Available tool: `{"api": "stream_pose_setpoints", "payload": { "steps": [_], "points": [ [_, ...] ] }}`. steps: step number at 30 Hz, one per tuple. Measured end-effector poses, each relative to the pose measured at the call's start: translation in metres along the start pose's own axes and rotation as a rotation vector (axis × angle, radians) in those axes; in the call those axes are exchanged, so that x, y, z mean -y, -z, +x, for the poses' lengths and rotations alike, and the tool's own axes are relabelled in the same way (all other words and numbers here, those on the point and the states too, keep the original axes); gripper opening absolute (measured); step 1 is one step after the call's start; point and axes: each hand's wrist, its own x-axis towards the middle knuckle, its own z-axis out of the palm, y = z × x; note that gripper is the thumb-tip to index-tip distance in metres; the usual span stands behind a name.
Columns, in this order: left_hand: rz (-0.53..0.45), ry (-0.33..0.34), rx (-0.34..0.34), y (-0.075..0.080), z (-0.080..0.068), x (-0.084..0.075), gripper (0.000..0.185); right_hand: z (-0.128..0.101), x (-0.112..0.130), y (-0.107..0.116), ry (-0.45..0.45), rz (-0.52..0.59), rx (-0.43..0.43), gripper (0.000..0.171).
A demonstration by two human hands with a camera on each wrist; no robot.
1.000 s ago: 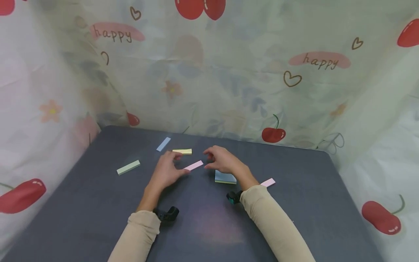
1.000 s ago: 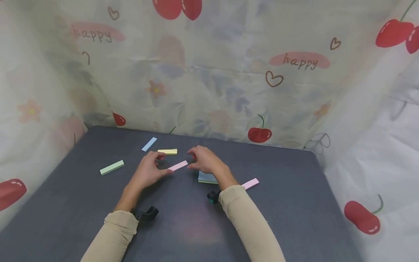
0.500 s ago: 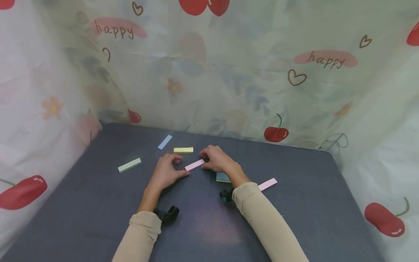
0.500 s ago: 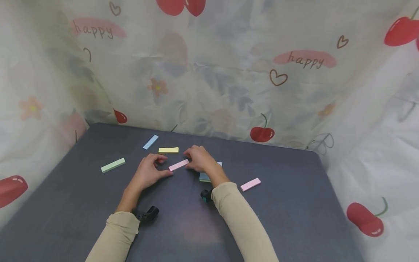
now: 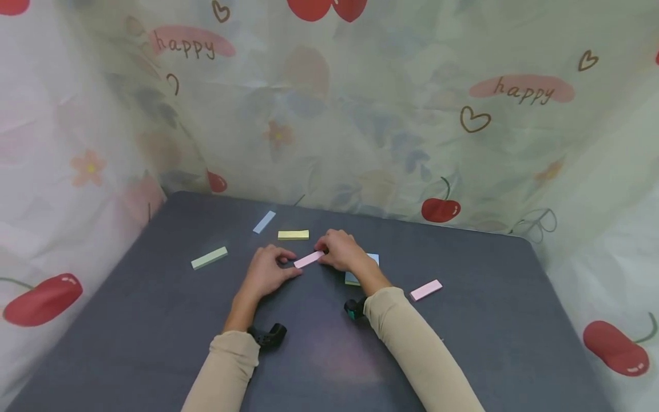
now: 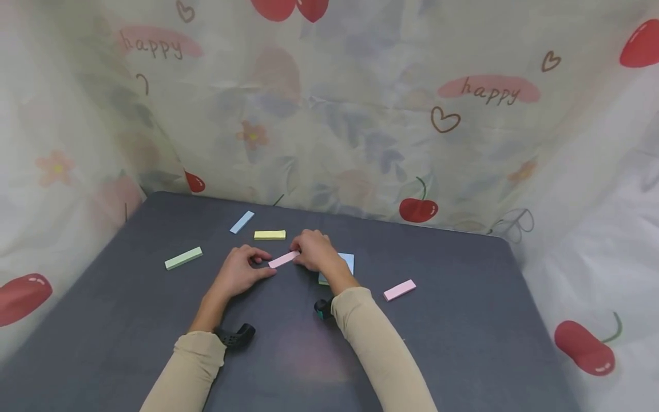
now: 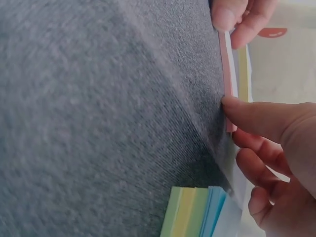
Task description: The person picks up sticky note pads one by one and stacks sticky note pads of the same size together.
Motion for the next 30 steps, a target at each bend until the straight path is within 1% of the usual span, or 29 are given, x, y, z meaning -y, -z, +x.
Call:
{"api": "stream_pose_setpoints", "payload": {
  "steps": [5, 8, 12, 16, 19, 22, 26, 30],
  "points": [
    [0.009, -0.019, -0.023, 0.001, 0.003, -0.002, 0.023, 0.000, 0.002, 0.000, 0.001, 0.007, -0.026, 0.023],
    [0.013, -0.022, -0.018, 0.000, 0.003, -0.003, 0.021, -0.001, 0.002, -0.001, 0.003, 0.001, -0.036, 0.022],
    [-0.002, -0.007, 0.001, 0.001, 0.002, -0.005, 0.020, -0.004, 0.001, -0.004, 0.009, 0.018, -0.054, 0.020],
    [-0.038, 0.001, 0.002, 0.003, 0.000, -0.006, 0.022, -0.007, 0.002, -0.006, 0.025, 0.055, -0.099, 0.020],
    [-0.068, 0.000, -0.013, 0.005, 0.000, -0.005, 0.023, -0.008, 0.004, -0.007, 0.037, 0.100, -0.136, 0.020],
    [-0.087, -0.003, -0.024, 0.006, 0.000, -0.004, 0.023, -0.009, 0.006, -0.008, 0.029, 0.166, -0.158, 0.021],
    [-0.133, 0.004, -0.014, 0.006, 0.000, -0.002, 0.025, -0.013, 0.008, -0.011, 0.005, 0.241, -0.176, 0.024],
    [-0.211, -0.006, -0.009, 0.010, 0.000, 0.001, 0.026, -0.017, 0.010, -0.012, -0.012, 0.294, -0.214, 0.025]
  ]
}}
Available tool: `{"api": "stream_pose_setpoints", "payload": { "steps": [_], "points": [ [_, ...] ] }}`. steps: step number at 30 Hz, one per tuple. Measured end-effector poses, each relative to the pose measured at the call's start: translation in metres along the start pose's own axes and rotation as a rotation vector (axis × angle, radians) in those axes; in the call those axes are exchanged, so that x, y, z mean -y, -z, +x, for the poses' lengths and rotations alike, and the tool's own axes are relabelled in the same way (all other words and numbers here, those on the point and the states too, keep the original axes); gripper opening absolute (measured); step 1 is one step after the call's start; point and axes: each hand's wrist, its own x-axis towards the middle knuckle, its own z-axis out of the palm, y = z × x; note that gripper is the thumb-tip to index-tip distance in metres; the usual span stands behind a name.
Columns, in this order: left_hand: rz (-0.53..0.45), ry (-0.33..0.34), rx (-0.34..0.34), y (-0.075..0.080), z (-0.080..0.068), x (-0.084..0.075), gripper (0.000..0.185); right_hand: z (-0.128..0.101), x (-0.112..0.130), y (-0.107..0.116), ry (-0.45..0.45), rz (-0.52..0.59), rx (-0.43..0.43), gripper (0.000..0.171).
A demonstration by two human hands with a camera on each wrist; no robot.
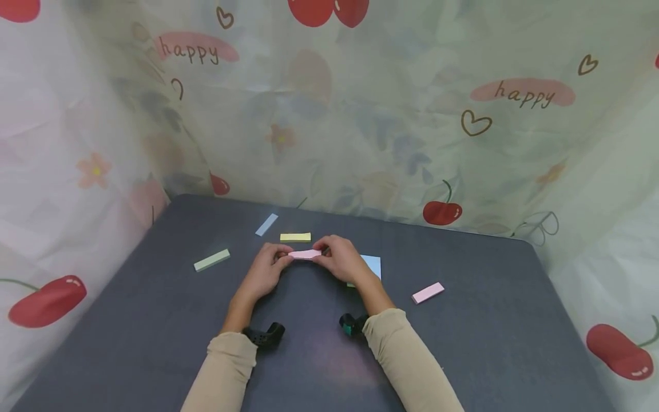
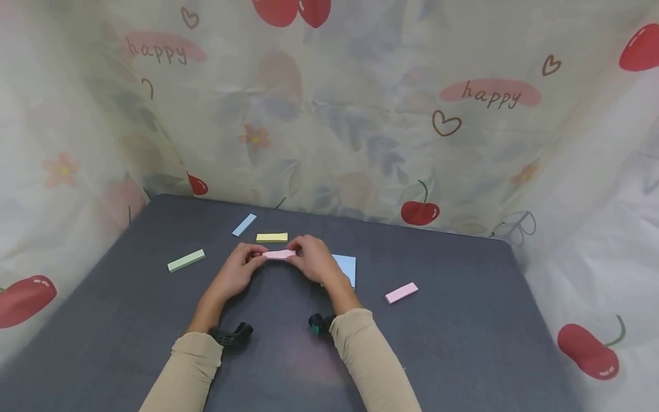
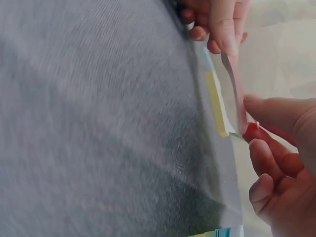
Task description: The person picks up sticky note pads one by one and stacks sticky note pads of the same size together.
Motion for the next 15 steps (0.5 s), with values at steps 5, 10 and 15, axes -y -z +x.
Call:
{"api": "stream_pose_setpoints", "payload": {
  "steps": [5, 10, 15],
  "points": [
    [-0.053, 0.008, 0.000, 0.005, 0.000, -0.001, 0.027, -0.007, 0.001, -0.001, -0.008, 0.087, -0.067, 0.030],
    [-0.068, 0.010, 0.016, 0.008, -0.002, -0.004, 0.028, -0.016, 0.003, 0.001, -0.035, 0.162, -0.128, 0.037],
    [-0.099, -0.007, 0.029, 0.009, -0.003, -0.010, 0.026, -0.024, 0.005, 0.001, -0.056, 0.217, -0.171, 0.037]
  ]
}}
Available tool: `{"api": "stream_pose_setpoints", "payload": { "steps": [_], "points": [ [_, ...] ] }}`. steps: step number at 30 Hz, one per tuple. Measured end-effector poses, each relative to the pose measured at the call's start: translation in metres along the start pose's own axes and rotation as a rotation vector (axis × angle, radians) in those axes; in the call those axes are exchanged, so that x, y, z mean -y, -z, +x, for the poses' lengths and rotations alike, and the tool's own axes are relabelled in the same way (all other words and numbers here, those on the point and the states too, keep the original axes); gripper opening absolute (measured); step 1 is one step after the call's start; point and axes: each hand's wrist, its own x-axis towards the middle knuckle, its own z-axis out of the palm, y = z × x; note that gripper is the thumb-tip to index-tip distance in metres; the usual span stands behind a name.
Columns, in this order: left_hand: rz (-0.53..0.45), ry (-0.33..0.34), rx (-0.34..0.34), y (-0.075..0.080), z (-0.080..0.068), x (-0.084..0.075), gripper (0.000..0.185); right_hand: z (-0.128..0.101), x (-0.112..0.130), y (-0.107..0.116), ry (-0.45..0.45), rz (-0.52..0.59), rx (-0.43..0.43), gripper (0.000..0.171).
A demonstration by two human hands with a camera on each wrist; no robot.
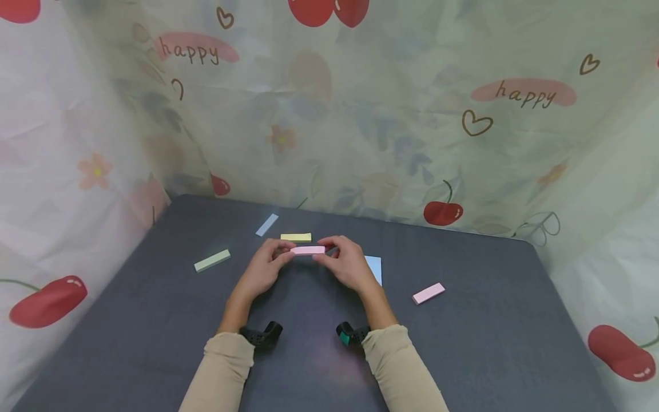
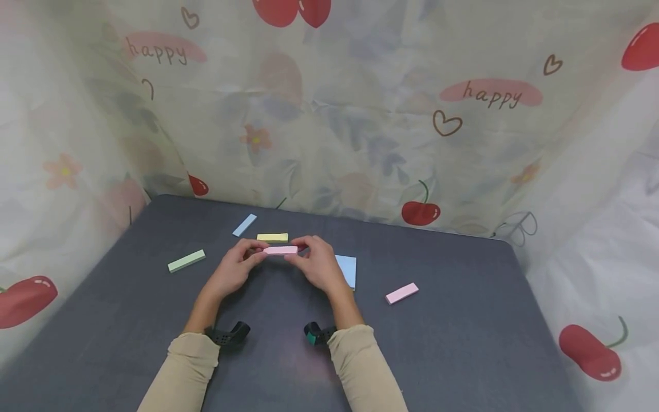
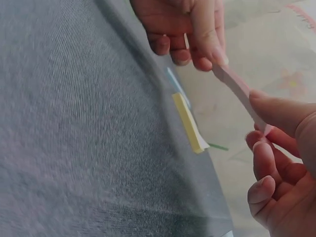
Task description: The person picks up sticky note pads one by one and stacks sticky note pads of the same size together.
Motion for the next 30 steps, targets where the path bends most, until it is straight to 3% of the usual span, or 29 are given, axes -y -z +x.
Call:
{"api": "stream_pose_setpoints", "payload": {
  "steps": [18, 30],
  "points": [
    [-0.031, -0.030, 0.075, -0.009, 0.000, -0.006, 0.028, -0.018, -0.004, 0.006, 0.032, 0.126, -0.081, 0.029],
    [-0.105, -0.086, 0.066, -0.011, -0.002, -0.011, 0.028, -0.024, -0.008, 0.004, -0.037, 0.277, -0.090, 0.030]
  ]
}}
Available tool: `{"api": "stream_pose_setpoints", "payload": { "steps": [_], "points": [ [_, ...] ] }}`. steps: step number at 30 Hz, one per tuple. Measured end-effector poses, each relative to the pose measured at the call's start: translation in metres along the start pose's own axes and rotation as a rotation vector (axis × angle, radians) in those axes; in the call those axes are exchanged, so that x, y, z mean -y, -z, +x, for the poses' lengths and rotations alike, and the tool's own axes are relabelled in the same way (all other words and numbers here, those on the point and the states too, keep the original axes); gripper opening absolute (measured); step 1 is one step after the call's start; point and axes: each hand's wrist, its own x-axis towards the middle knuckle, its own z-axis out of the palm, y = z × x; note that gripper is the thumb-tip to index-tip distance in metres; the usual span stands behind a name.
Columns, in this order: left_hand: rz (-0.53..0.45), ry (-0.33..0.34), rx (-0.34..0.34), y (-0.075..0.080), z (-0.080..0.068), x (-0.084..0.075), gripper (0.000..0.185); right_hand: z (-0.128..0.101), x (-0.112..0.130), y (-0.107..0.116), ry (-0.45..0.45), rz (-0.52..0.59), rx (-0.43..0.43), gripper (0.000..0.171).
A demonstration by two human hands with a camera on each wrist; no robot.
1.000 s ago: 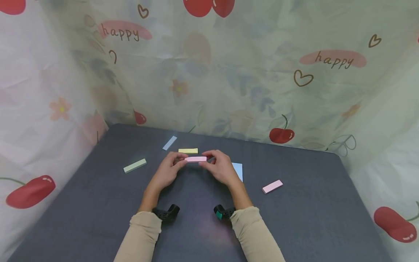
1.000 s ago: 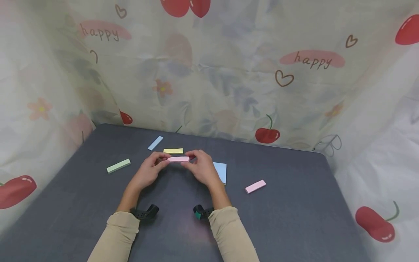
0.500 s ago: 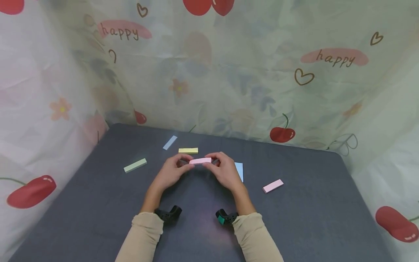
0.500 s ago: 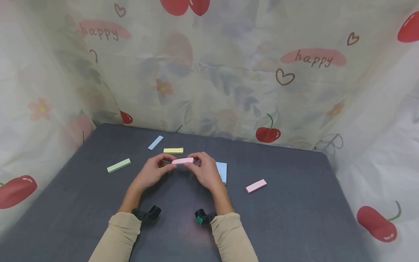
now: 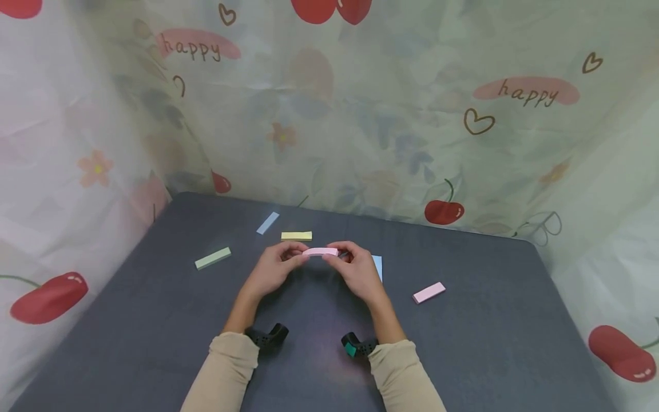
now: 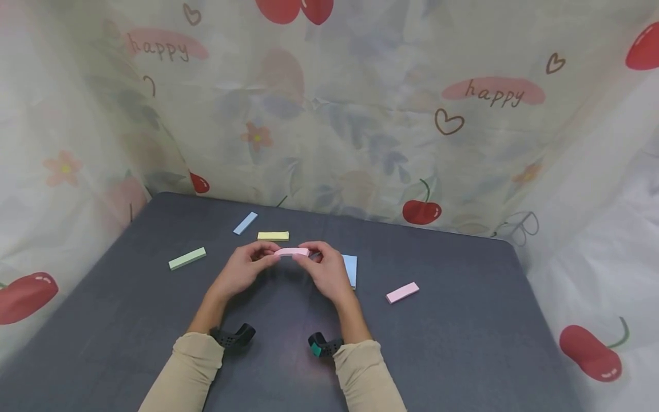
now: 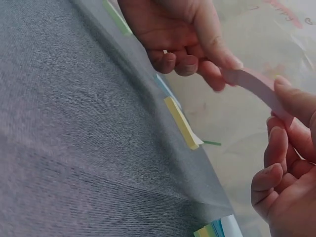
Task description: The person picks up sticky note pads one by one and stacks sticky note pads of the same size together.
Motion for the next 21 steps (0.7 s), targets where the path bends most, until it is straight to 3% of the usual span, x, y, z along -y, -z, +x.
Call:
{"api": "stream_pose_setpoints", "payload": {
  "steps": [14, 21],
  "points": [
    [-0.042, 0.025, -0.012, -0.0034, 0.0023, -0.0024, 0.027, -0.0007, -0.0007, 0.0018, -0.015, -0.035, -0.005, 0.037],
    [-0.015, 0.063, -0.027, 0.0002, 0.0010, -0.0014, 0.033, -0.0002, -0.0002, -0.0012, -0.005, 0.012, -0.001, 0.034]
  ]
}}
